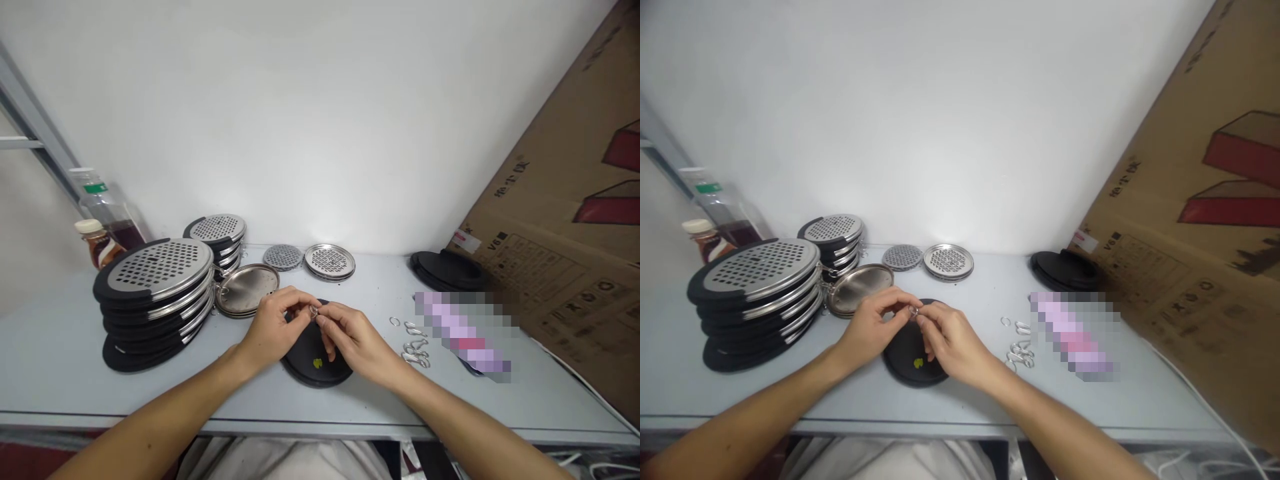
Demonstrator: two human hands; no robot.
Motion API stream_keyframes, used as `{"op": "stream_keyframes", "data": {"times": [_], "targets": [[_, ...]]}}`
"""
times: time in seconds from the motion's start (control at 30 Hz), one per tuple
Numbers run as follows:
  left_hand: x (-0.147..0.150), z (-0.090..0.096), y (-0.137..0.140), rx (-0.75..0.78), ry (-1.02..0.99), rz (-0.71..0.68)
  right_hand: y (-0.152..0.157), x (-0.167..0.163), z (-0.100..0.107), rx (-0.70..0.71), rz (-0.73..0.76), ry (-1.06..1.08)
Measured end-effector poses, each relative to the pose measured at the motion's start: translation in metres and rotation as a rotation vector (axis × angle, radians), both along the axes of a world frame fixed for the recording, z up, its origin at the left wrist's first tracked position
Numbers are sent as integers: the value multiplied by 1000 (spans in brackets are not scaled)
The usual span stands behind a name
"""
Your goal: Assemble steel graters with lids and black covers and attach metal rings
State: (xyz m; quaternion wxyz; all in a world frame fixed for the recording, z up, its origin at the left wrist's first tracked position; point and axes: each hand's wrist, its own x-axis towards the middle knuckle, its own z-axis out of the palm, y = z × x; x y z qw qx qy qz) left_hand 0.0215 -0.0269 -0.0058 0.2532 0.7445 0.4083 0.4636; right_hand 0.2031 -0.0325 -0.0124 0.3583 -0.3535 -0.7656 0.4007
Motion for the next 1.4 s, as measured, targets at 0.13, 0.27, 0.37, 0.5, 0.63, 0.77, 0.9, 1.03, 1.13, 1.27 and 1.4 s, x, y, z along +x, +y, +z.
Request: {"op": "stream_keyframes", "data": {"times": [0.13,0.27,0.37,0.5,0.63,0.77,0.9,1.03,1.13,1.27,1.4], "targets": [[1,0,-1,-16,-9,8,-1,-1,3,96,9,-52],[2,5,-1,-165,-129,-58,-2,0,7,129,25,-67],[2,10,0,-320,-237,-127,-1,1,6,-23,53,-7],[-1,11,2,-444,-290,-168,0,2,2,-261,120,106],[-3,6,5,-577,-389,-231,-1,3,3,-277,138,85],[-4,5,6,-721,-498,-346,-3,4,8,-187,125,37],[-5,6,5,-765,-546,-379,-4,4,8,-101,102,24],[-5,6,4,-752,-506,-352,-3,4,8,-3,94,-43],[-4,5,4,-713,-442,-324,-2,4,9,66,89,-85],[-3,2,4,-655,-364,-289,-3,4,9,15,100,-60],[-4,1,5,-621,-345,-286,-2,5,5,-154,145,52]]}}
